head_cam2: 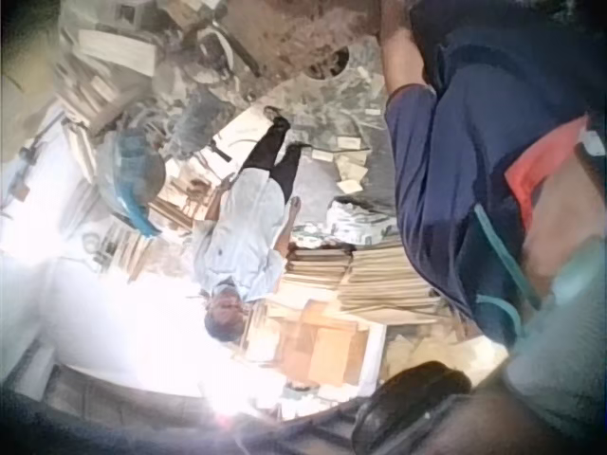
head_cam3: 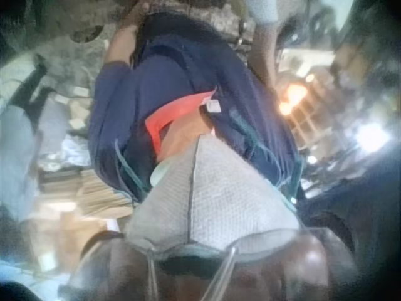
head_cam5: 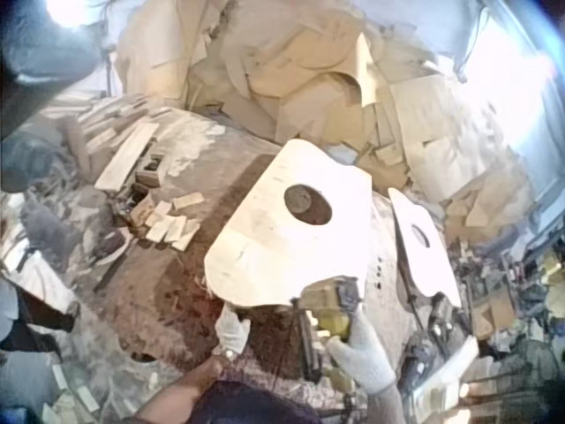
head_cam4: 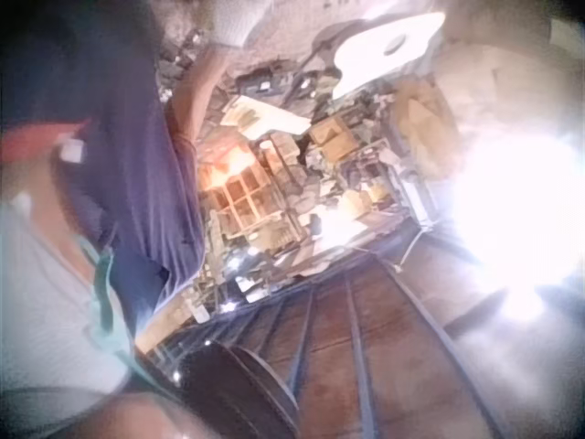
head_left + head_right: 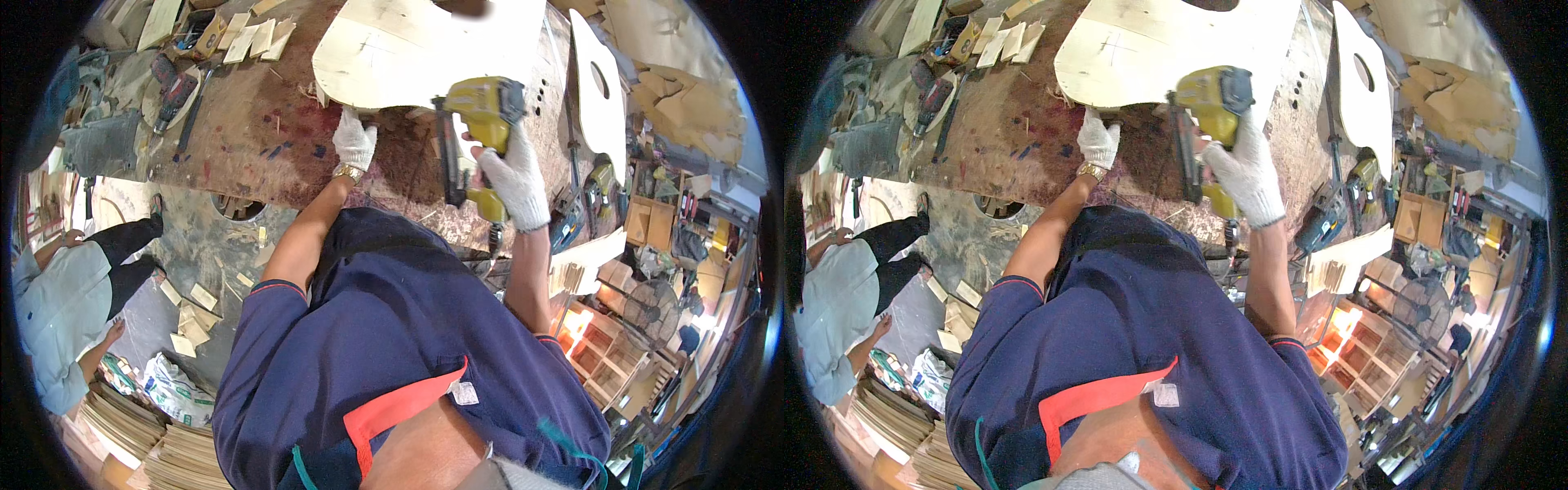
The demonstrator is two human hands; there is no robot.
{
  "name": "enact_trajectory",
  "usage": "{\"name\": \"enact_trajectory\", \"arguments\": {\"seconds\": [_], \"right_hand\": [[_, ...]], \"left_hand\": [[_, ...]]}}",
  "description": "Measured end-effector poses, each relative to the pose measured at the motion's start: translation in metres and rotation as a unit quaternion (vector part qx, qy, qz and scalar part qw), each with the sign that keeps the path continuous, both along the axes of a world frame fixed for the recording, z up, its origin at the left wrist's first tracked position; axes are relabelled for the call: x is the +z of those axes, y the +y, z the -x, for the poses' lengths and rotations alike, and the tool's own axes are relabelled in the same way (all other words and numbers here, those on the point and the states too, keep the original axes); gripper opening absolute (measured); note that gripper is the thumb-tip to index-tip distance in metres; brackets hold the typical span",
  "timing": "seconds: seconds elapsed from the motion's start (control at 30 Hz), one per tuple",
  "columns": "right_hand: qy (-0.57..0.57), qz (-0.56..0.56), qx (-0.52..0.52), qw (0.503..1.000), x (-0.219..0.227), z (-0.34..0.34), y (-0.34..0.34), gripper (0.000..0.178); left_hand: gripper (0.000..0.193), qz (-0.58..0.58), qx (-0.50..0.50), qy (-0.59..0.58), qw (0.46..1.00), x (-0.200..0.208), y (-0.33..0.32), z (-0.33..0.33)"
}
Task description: The person assembles small wooden pieces onto a larger curved wooden panel using a pneumatic nail gun. They repeatedly pick up small blocks, position them along the panel's edge, and fasten them in place. The work occurs at a cluttered workbench in a woodworking shop.
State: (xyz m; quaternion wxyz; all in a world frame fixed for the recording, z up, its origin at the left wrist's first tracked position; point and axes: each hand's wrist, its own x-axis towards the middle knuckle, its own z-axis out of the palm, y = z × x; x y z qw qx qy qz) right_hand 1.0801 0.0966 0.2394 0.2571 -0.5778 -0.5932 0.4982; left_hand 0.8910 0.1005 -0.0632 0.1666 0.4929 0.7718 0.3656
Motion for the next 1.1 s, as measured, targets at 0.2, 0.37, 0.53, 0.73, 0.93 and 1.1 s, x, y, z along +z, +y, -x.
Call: {"name": "enact_trajectory", "arguments": {"seconds": [0.2,0.37,0.53,0.73,0.93,1.1], "right_hand": [[-0.040,0.056,0.084,0.994,-0.029,0.053,0.024,0.054],[-0.070,0.050,0.086,0.993,-0.035,0.073,0.028,0.053],[-0.075,0.056,0.081,0.992,-0.040,0.077,0.031,0.054],[-0.081,0.061,0.082,0.991,-0.036,0.079,0.029,0.053],[-0.130,0.011,0.101,0.986,-0.045,0.080,0.028,0.054],[-0.073,0.035,0.084,0.993,-0.043,0.084,0.027,0.054]], "left_hand": [[0.083,-0.028,-0.005,-0.031,0.999,-0.002,0.000,0.000],[0.081,-0.029,0.007,-0.034,0.999,-0.005,0.001,0.000],[0.083,-0.039,0.006,-0.007,0.999,-0.011,0.001,-0.001],[0.077,-0.030,-0.010,-0.018,0.999,-0.005,0.000,-0.001],[0.073,-0.045,-0.010,-0.015,0.999,-0.005,0.000,-0.001],[0.070,-0.049,-0.017,-0.034,0.998,-0.003,0.001,0.004]]}}
